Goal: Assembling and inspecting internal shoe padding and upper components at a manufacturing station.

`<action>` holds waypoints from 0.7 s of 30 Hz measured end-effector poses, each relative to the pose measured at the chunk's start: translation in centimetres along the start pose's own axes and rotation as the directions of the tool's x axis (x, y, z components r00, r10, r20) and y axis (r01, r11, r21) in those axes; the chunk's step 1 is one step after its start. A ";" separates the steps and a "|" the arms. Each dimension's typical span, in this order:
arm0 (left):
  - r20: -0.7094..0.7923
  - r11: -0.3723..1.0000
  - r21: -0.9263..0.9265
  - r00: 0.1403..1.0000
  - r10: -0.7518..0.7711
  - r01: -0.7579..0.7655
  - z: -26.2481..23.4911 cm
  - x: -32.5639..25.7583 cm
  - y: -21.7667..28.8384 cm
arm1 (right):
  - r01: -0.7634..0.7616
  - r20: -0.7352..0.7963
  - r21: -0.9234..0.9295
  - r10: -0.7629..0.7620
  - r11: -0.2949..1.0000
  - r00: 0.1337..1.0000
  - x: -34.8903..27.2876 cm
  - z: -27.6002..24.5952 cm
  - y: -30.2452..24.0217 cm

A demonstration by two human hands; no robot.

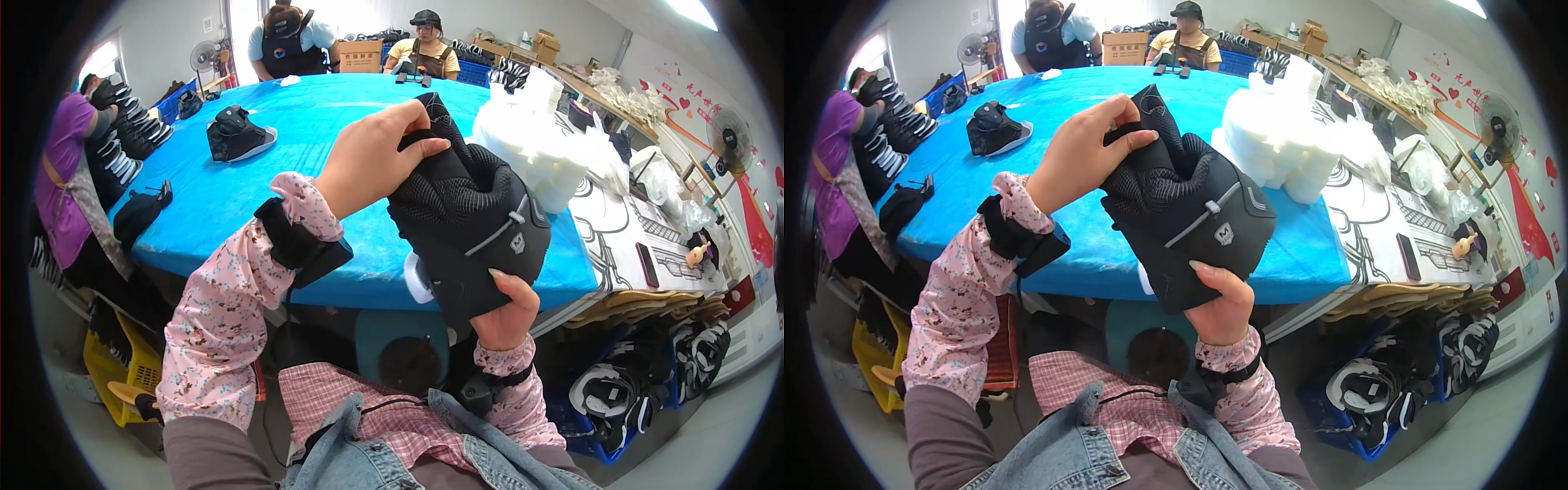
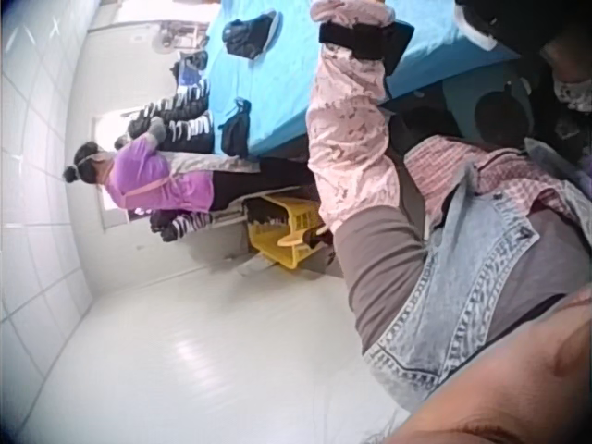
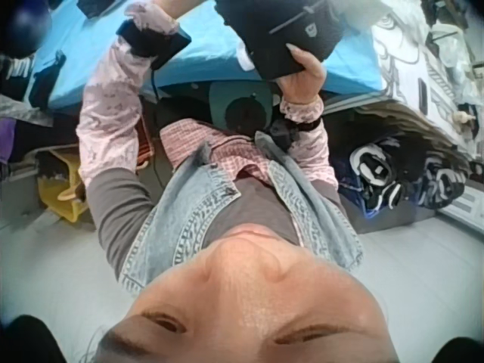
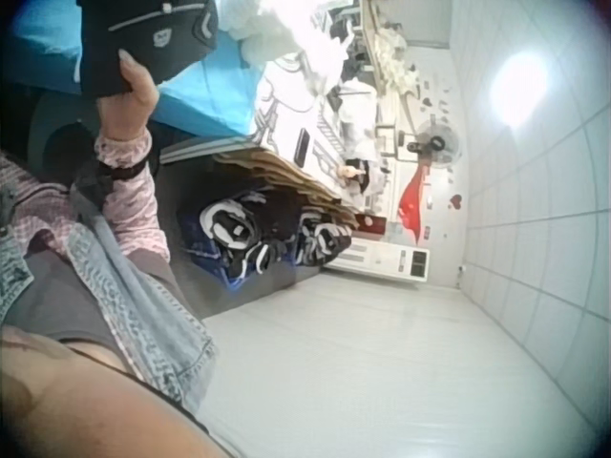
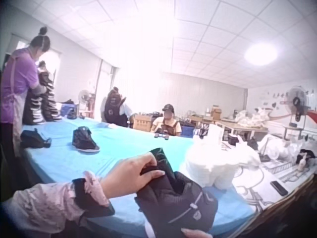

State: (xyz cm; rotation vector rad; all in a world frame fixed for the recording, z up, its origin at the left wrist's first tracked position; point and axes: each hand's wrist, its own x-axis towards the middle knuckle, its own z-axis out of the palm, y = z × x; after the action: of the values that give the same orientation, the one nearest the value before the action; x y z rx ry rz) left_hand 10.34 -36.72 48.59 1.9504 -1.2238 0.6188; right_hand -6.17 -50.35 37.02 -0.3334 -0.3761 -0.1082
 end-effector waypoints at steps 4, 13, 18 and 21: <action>0.065 0.988 -0.154 0.998 0.009 0.001 0.6 0.4 -0.7 | 0.115 -0.004 -0.185 -0.118 0.976 0.993 -0.1 0.0 -0.3; -0.321 0.952 0.172 0.899 0.298 -0.254 -0.5 -2.1 5.1 | 0.160 -0.196 -0.386 -0.251 0.909 0.948 0.5 0.9 -0.8; -0.188 0.977 0.061 0.959 0.214 -0.206 1.8 -6.6 7.2 | 0.216 -0.193 -0.326 -0.288 0.920 0.938 1.1 2.5 0.3; -0.127 0.981 -0.028 0.974 0.189 -0.194 1.4 -6.4 7.0 | 0.215 -0.144 -0.247 -0.255 0.945 0.956 1.0 2.8 0.5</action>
State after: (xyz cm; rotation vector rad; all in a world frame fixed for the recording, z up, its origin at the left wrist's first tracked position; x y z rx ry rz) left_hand 1.32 -36.25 45.48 1.7452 -1.3449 0.7952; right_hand -6.13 -48.93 39.72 -0.5025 -0.2285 -0.4159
